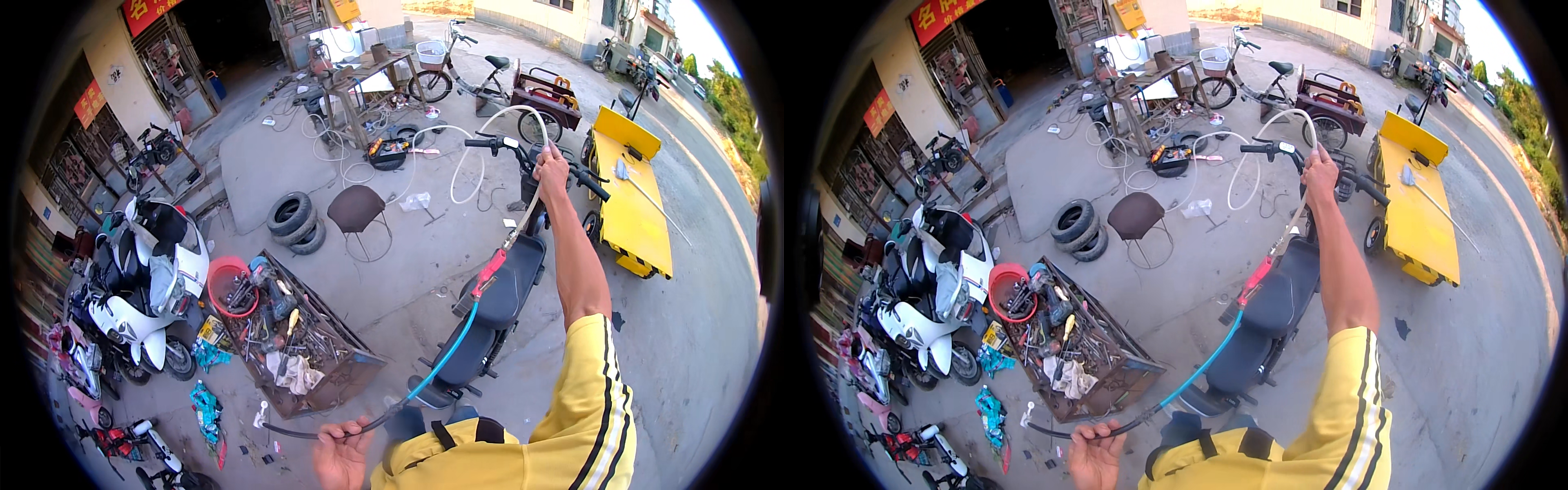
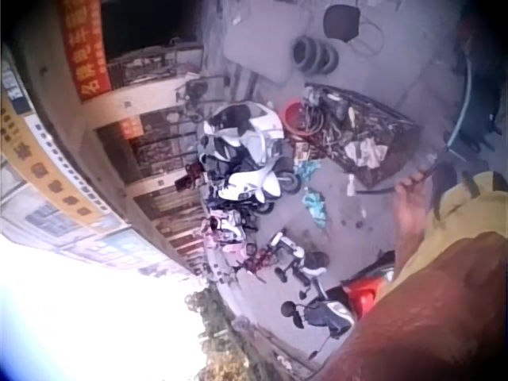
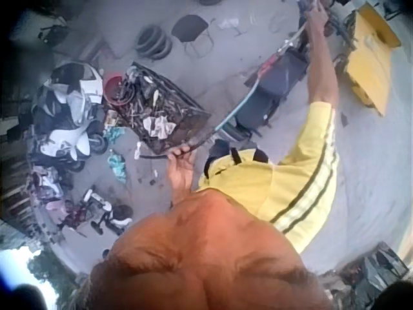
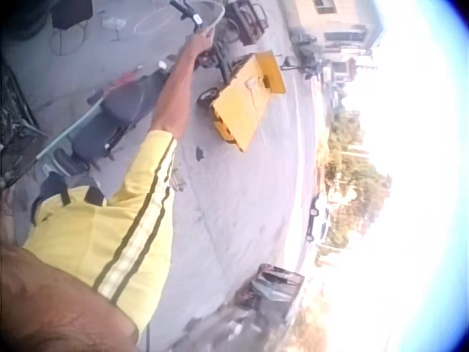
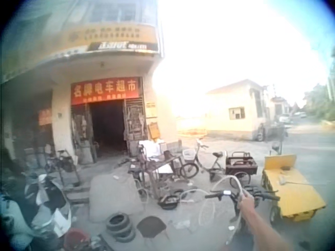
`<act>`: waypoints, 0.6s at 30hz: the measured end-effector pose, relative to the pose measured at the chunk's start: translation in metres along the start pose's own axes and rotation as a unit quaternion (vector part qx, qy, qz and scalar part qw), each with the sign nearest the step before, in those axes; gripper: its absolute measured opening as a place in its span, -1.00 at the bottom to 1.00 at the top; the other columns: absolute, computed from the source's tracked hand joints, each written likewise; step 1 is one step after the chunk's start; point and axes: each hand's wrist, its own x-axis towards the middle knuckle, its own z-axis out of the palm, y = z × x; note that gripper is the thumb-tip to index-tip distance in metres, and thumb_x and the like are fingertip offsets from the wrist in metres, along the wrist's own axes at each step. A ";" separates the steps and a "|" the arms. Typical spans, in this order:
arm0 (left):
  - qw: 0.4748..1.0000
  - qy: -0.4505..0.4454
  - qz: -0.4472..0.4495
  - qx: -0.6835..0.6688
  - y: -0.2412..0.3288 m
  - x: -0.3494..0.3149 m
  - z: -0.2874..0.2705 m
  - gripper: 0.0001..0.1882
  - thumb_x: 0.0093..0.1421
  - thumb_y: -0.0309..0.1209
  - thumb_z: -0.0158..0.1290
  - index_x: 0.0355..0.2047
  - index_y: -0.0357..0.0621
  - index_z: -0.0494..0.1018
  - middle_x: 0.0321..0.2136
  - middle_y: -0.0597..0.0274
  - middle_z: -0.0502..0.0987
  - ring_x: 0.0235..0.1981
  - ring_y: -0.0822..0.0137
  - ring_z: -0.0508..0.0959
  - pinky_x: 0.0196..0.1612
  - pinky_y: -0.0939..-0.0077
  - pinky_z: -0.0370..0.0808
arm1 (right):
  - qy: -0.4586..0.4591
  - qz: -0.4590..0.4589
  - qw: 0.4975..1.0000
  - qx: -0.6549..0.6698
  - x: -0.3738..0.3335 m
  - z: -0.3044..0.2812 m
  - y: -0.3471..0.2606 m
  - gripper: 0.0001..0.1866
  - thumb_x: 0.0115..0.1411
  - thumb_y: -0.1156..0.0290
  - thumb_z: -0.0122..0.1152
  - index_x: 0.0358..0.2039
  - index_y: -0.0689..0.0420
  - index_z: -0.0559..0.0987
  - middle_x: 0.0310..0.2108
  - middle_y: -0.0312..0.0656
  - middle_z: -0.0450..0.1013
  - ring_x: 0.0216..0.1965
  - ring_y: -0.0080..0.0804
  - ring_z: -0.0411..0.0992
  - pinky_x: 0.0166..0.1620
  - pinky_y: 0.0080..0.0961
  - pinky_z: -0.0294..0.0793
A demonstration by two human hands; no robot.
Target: The person inflates the front and rear tires of a black electric scooter using a manual air pump with a pressure gauge. They connect the pump to the front tire valve, pump air, then repeat the process on the rear tire. The person also briefly handles a white cable and a red scooter tire before finishing the inflation task.
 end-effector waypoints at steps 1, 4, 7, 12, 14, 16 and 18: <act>1.000 -0.023 -0.019 -0.009 0.012 0.014 -0.006 -0.70 0.44 -0.14 0.00 -0.16 -0.14 0.43 -0.04 0.01 0.53 0.14 0.05 0.51 0.23 0.03 0.49 | 0.014 0.001 0.999 -0.029 -0.006 0.008 0.007 -0.56 0.49 0.40 -0.07 0.33 0.17 0.36 -0.58 -0.46 0.18 -0.68 -0.71 0.11 -0.65 -0.65 0.17; 0.999 -0.019 -0.040 0.026 0.046 0.044 -0.015 -0.71 0.43 -0.16 0.01 -0.16 -0.16 0.43 -0.04 -0.01 0.53 0.18 0.02 0.48 0.24 0.02 0.48 | -0.007 0.031 0.998 -0.048 -0.005 0.018 0.039 -0.55 0.49 0.40 -0.07 0.35 0.16 0.35 -0.58 -0.46 0.18 -0.68 -0.70 0.11 -0.65 -0.64 0.16; 0.997 -0.018 -0.066 0.041 0.071 0.068 -0.026 -0.71 0.42 -0.19 0.03 -0.16 -0.19 0.43 -0.03 -0.04 0.53 0.22 -0.02 0.46 0.26 0.02 0.47 | 0.003 0.058 0.996 -0.066 -0.015 0.040 0.062 -0.56 0.49 0.37 -0.04 0.32 0.17 0.38 -0.58 -0.44 0.19 -0.68 -0.67 0.12 -0.64 -0.62 0.18; 0.995 -0.032 -0.080 0.050 0.100 0.092 -0.044 -0.70 0.41 -0.20 0.04 -0.13 -0.22 0.45 -0.02 -0.07 0.53 0.25 -0.09 0.43 0.31 -0.07 0.39 | -0.024 0.108 0.989 -0.094 -0.042 0.067 0.118 -0.56 0.46 0.40 0.00 0.30 0.20 0.41 -0.57 -0.38 0.24 -0.67 -0.62 0.18 -0.61 -0.56 0.25; 0.995 -0.028 -0.049 0.077 0.111 0.101 -0.042 -0.70 0.45 -0.20 -0.02 -0.13 -0.23 0.43 -0.04 -0.10 0.53 0.23 -0.12 0.45 0.29 -0.13 0.41 | -0.024 0.138 0.984 -0.107 -0.052 0.075 0.134 -0.53 0.45 0.41 -0.01 0.34 0.19 0.36 -0.55 -0.35 0.29 -0.67 -0.61 0.20 -0.59 -0.56 0.30; 0.993 -0.009 -0.013 0.121 0.120 0.112 -0.045 -0.67 0.51 -0.20 -0.15 -0.15 -0.25 0.38 -0.08 -0.15 0.54 0.17 -0.16 0.49 0.22 -0.16 0.49 | -0.037 0.158 0.979 -0.123 -0.061 0.077 0.141 -0.51 0.45 0.41 -0.02 0.36 0.17 0.32 -0.53 -0.36 0.28 -0.64 -0.60 0.24 -0.58 -0.54 0.34; 0.992 -0.014 -0.008 0.124 0.128 0.114 -0.042 -0.67 0.50 -0.21 -0.14 -0.14 -0.29 0.37 -0.05 -0.22 0.53 0.18 -0.16 0.49 0.24 -0.11 0.49 | -0.048 0.172 0.977 -0.118 -0.070 0.085 0.144 -0.49 0.45 0.44 -0.05 0.38 0.17 0.28 -0.49 -0.32 0.34 -0.62 -0.58 0.28 -0.54 -0.51 0.39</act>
